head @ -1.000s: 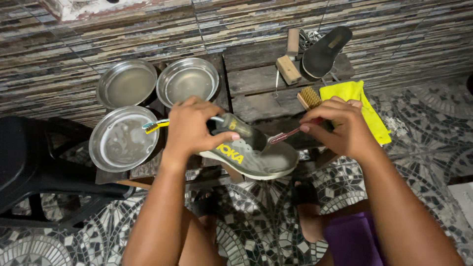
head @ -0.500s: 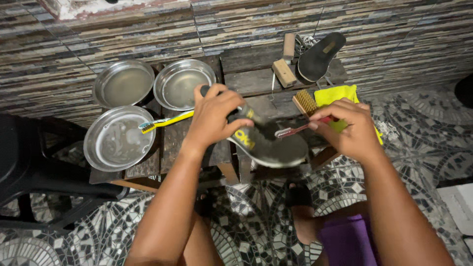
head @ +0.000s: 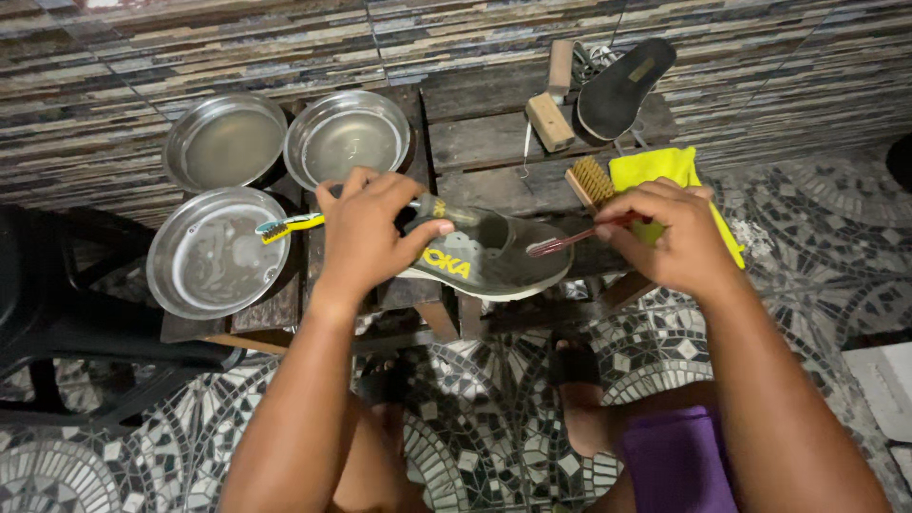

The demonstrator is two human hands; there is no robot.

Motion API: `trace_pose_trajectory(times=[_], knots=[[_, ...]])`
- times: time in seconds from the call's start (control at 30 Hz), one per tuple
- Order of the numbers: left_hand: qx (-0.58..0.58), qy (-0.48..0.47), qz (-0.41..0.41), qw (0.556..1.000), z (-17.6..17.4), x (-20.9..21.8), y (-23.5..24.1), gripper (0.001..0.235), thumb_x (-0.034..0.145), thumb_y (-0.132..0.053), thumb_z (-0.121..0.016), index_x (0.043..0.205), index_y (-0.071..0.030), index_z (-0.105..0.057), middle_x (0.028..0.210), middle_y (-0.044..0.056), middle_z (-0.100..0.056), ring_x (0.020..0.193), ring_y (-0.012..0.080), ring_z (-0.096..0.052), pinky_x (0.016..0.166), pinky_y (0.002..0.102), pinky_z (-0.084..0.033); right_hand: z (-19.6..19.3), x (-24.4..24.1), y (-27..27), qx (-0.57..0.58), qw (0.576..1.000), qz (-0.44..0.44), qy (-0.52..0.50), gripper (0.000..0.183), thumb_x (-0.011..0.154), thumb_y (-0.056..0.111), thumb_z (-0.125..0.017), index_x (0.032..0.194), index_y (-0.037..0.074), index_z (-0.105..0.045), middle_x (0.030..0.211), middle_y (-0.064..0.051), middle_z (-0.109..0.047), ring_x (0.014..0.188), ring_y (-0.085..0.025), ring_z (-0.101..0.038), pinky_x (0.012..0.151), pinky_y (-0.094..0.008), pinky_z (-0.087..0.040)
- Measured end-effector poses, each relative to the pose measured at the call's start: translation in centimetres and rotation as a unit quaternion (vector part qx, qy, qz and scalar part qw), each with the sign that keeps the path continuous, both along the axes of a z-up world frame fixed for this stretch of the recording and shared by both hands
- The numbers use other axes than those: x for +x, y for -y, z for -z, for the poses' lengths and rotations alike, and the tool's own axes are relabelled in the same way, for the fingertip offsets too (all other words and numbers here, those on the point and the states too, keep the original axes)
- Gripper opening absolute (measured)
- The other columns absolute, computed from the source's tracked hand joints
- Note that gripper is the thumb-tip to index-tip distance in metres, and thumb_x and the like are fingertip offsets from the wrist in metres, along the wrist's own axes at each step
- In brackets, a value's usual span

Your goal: The person scrubs a gray HOKA sneaker with a toothbrush, repeatedly dipping it into water bowls. They wipe the shoe with a yellow cloth and continue scrubbing different areas of the upper and sole.

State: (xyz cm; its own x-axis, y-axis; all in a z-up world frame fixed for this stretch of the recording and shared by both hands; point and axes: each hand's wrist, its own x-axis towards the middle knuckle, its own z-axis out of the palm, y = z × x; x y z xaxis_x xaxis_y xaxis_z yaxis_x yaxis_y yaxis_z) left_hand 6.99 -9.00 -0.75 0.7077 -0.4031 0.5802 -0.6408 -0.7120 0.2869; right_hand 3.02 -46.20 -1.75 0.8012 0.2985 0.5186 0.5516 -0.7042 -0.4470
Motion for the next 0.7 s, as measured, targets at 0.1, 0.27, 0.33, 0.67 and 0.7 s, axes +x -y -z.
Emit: trace_pose_trajectory(times=[0.1, 0.27, 0.33, 0.67, 0.7], knots=[[0.007, -0.010, -0.004, 1.000, 0.0, -0.3, -0.6, 0.041, 0.088, -0.056, -0.082, 0.107, -0.020, -0.073, 0.101, 0.003, -0.075, 0.103, 0.0347, -0.065, 0.091, 0.049, -0.043, 1.5, 0.6, -0.6, -0.015, 1.000, 0.006, -0.003, 0.022, 0.085, 0.021, -0.088, 0.104, 0.022, -0.076, 0.091, 0.002, -0.075, 0.098, -0.027, -0.071, 0.089, -0.035, -0.037], [0.022, -0.003, -0.003, 1.000, -0.2, -0.4, -1.8, 0.039, 0.090, -0.053, -0.082, 0.106, -0.019, -0.072, 0.100, 0.006, -0.075, 0.102, 0.0373, -0.066, 0.094, 0.053, -0.042, 1.9, 1.4, -1.7, -0.014, 1.000, -0.012, 0.008, 0.021, 0.087, 0.024, -0.088, 0.102, 0.025, -0.074, 0.092, 0.003, -0.073, 0.098, -0.025, -0.069, 0.092, -0.035, -0.034], [0.013, 0.004, 0.003, 1.000, -0.1, -0.4, -1.8, 0.039, 0.090, -0.050, -0.083, 0.105, -0.016, -0.072, 0.098, 0.010, -0.076, 0.099, 0.0406, -0.067, 0.094, 0.053, -0.045, 1.9, 1.6, -2.3, -0.012, 1.000, -0.016, 0.023, 0.019, 0.088, 0.025, -0.088, 0.101, 0.026, -0.073, 0.090, 0.004, -0.072, 0.096, -0.025, -0.068, 0.091, -0.035, -0.033], [0.050, 0.009, -0.032, 0.998, 3.1, 1.1, -0.7, 0.042, 0.092, -0.060, -0.066, 0.123, -0.032, -0.067, 0.101, 0.001, -0.075, 0.100, 0.0294, -0.072, 0.107, 0.063, -0.030, 2.2, 2.1, -4.9, -0.052, 0.995, -0.043, 0.073, 0.011, 0.095, 0.034, -0.082, 0.097, 0.027, -0.073, 0.090, 0.004, -0.071, 0.092, -0.025, -0.067, 0.091, -0.039, -0.033], [0.049, 0.000, -0.031, 0.998, 2.9, 1.0, -0.7, 0.039, 0.092, -0.060, -0.067, 0.117, -0.030, -0.067, 0.097, 0.002, -0.074, 0.096, 0.0314, -0.073, 0.105, 0.063, -0.032, 2.0, 1.8, -5.4, -0.055, 0.995, -0.049, 0.073, 0.012, 0.092, 0.031, -0.083, 0.095, 0.026, -0.072, 0.089, 0.005, -0.071, 0.091, -0.023, -0.067, 0.090, -0.040, -0.032]])
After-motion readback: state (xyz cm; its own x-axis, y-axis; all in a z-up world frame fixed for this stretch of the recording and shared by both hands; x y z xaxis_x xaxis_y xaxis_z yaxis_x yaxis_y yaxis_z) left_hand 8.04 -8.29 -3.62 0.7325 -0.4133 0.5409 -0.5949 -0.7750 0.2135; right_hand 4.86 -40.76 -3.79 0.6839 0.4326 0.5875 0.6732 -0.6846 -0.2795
